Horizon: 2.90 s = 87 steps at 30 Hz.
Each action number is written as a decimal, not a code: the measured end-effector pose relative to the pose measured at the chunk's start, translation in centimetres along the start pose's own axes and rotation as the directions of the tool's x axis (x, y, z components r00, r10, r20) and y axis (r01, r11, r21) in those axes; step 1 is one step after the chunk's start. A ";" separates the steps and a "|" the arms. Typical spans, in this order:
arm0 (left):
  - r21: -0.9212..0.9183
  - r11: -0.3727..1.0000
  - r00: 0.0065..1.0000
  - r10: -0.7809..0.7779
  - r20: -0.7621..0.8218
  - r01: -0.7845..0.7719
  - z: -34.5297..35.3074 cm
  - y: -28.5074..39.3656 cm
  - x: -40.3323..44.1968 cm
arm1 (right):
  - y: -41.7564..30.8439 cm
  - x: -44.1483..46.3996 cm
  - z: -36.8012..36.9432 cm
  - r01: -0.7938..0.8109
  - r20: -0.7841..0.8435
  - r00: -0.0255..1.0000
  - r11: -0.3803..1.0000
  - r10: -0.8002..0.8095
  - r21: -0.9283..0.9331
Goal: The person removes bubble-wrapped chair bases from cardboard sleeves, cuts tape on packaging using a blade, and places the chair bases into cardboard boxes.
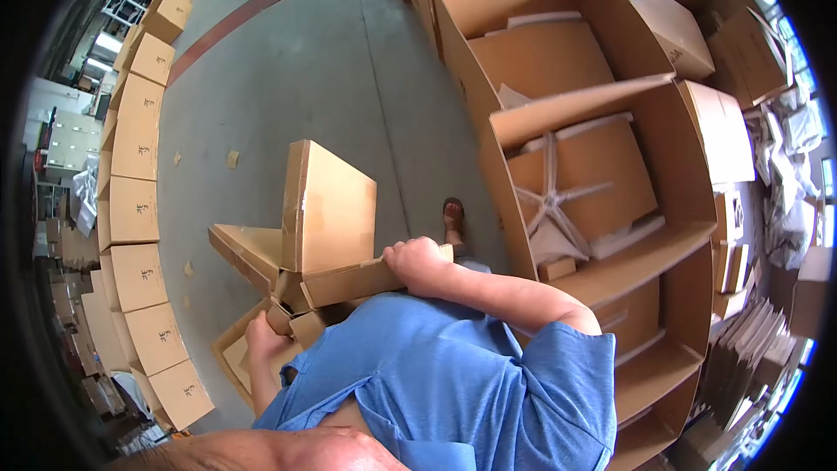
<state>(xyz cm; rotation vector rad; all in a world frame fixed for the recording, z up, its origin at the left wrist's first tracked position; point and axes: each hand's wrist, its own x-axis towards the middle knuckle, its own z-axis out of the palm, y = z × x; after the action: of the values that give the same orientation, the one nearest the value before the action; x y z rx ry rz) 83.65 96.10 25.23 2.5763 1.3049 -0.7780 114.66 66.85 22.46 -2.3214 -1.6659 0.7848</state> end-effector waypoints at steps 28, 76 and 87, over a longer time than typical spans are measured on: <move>-0.055 0.998 0.997 0.037 -0.069 -0.041 -25.6 13.3 38.0 | 20.3 35.2 -26.0 -0.005 0.070 0.998 1.000 0.006 -0.020; 0.128 0.902 0.908 0.394 0.144 -0.412 -52.5 33.5 107.6 | 52.2 82.3 -43.2 -0.356 -0.072 0.921 0.904 0.382 0.236; 0.131 0.935 0.943 0.323 0.077 -0.330 -35.7 36.0 121.8 | 62.2 94.0 -27.6 -0.493 0.073 0.870 0.859 0.487 0.139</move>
<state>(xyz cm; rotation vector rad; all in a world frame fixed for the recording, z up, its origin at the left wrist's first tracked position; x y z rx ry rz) 184.85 173.11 -9.99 2.7569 0.7971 -0.8949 202.21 135.55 -10.61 -2.6585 -0.9718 1.0047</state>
